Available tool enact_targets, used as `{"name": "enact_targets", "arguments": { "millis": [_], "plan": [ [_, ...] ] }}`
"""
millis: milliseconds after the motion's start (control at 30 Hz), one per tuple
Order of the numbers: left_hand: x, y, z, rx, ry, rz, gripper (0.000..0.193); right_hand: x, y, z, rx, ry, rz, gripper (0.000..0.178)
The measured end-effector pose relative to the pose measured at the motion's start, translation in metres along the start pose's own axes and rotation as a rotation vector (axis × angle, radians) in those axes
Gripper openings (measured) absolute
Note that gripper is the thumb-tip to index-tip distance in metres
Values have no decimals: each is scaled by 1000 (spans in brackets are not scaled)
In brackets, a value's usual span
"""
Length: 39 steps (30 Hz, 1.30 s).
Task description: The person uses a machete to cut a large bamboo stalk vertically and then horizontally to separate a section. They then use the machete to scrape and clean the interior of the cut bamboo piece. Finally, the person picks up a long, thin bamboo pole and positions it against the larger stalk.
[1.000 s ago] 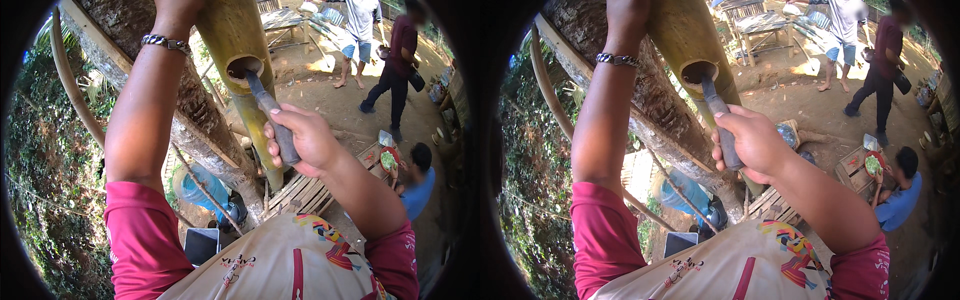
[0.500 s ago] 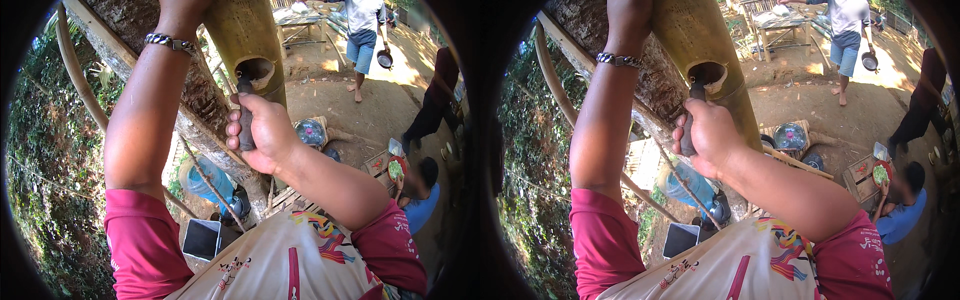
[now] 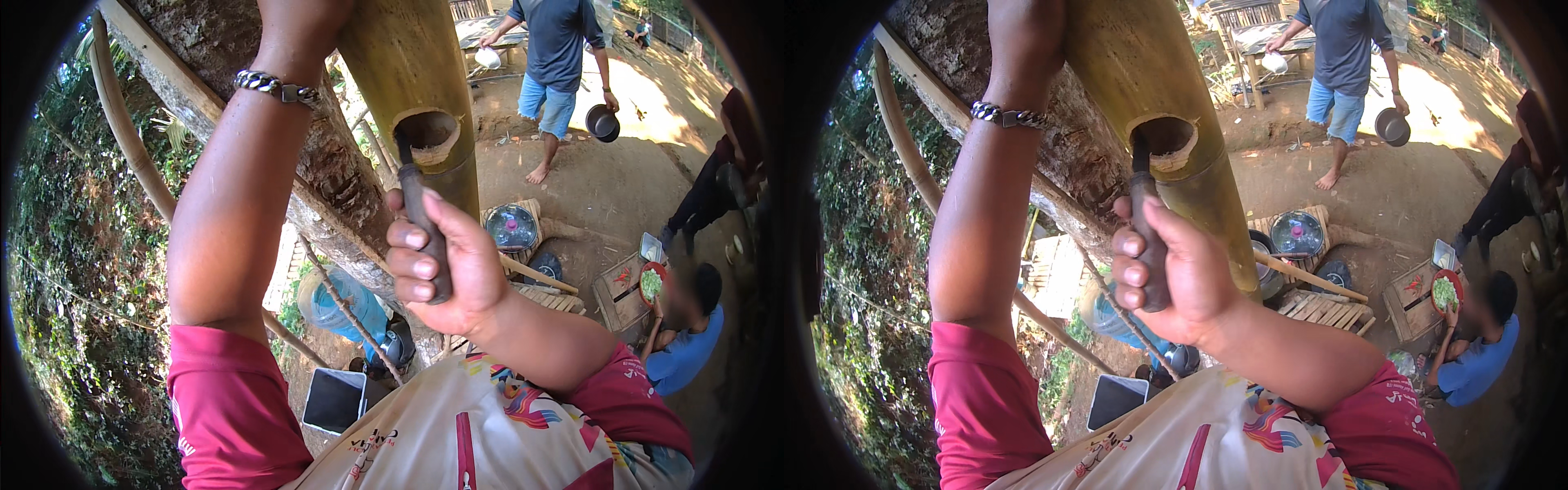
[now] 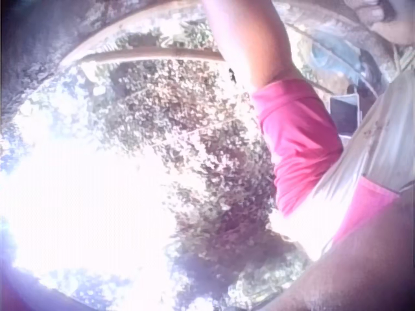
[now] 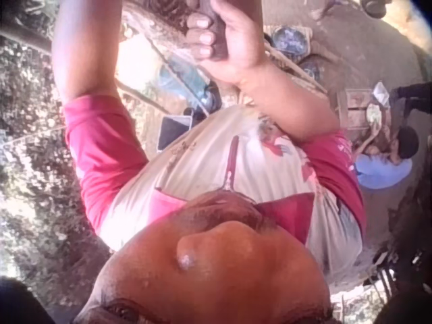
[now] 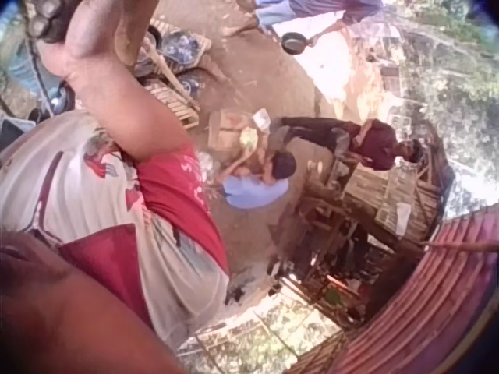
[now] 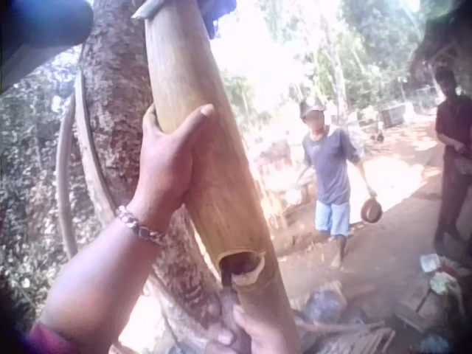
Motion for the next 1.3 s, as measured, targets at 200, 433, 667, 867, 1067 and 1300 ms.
{"name": "enact_targets", "arguments": {
  "millis": [200,433,667,867,1067,1300],
  "plan": [
    [5,6,8,-27,35,29,72,18,-36,20,100,-208,24,35],
    [11,10,10,-20,79,133,58,86,-93,25,193,-687,-127,32],
    [23,-44,8,122,115,143,58,179,-158,36,239,-830,-415,29],
    [59,-180,70,330,-145,108,79,239,-213,24,204,-936,-613,32],
    [34,-178,43,474,465,59,41,236,-218,-1,224,-1014,-688,31],
    [48,-195,76,466,185,100,73,230,-218,-33,138,-1214,-701,32]
  ]
}}
Point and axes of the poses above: each hand's wrist, its own y-axis towards the middle knuckle, its own x-axis out of the back of the hand, z = x × y, the point moved 5 cm from there along y, towards the middle knuckle
